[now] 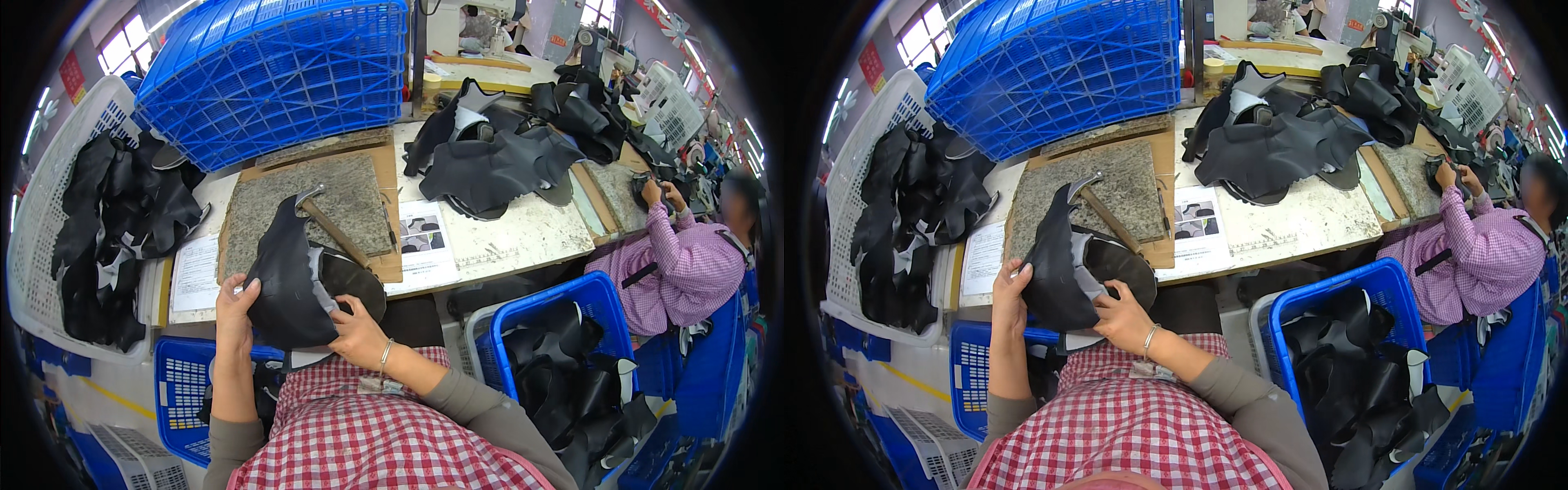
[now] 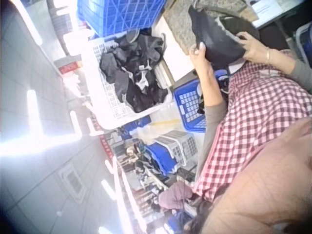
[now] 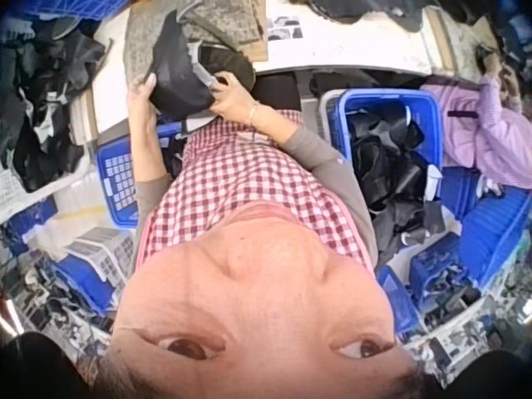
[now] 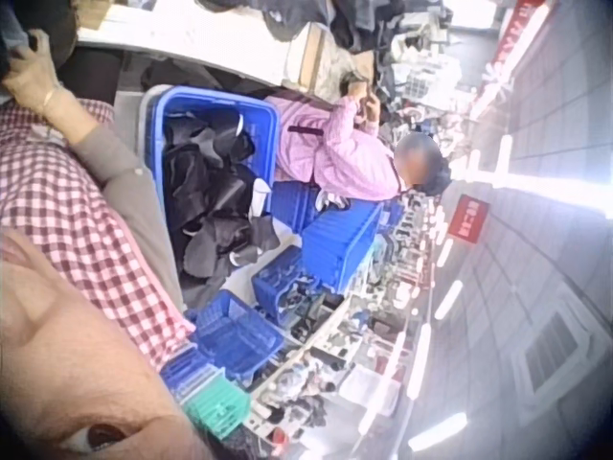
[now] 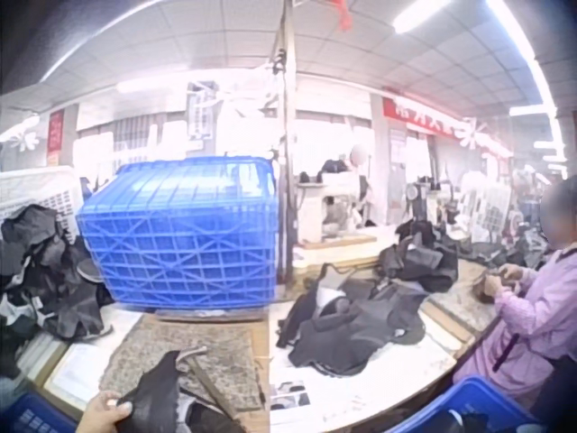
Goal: The person repeatedly taps black shoe uppers with a hammer on a workbench, then uses a pen-like tool to mark or score the parts. They handle multiple shoe components, turning them over and placing them into blue baskets.
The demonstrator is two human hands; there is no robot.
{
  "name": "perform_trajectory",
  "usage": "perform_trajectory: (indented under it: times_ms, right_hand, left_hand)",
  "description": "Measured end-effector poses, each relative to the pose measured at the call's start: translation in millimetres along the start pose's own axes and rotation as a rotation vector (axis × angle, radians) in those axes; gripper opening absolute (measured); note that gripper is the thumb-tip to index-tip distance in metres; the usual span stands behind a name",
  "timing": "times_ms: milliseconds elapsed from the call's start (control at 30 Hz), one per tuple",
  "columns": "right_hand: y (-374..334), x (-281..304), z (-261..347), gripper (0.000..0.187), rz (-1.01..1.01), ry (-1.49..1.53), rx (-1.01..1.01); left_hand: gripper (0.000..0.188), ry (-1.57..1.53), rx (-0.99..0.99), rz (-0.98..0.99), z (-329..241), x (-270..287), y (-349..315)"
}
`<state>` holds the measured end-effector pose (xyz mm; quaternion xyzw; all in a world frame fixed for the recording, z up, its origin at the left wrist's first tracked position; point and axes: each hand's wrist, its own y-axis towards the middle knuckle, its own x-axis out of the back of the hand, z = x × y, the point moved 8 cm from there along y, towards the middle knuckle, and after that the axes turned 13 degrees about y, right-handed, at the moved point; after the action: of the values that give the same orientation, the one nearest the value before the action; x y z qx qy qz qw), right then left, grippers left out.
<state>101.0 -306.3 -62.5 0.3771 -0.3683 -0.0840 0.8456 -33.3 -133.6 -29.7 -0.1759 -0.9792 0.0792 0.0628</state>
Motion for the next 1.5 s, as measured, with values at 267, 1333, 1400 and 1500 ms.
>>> perform_trajectory:
  times_ms: [267, 1333, 1400, 1500]
  right_hand:
    - [1.1, 19.8, -5.8, 0.048, 0.022, 0.284, -0.659]
    - [-12.2, 103.6, -238.4, 0.036, -0.287, -0.308, -0.749]
    - [-15.3, 116.5, -244.9, 0.025, -0.345, -0.307, -0.694]
    - [-46.9, 126.6, -283.8, 0.023, -0.576, 0.374, -1.044]
  left_hand:
    - [0.052, 0.399, -1.040, 0.240, -156.0, -74.5, -75.2]
    - [0.033, 1.162, -0.447, -0.632, 90.3, 285.7, 354.7]
    - [0.034, 1.077, -0.497, -0.722, 66.1, 294.5, 342.8]
    - [0.041, 0.642, -0.560, -0.780, 13.0, 317.3, 311.0]
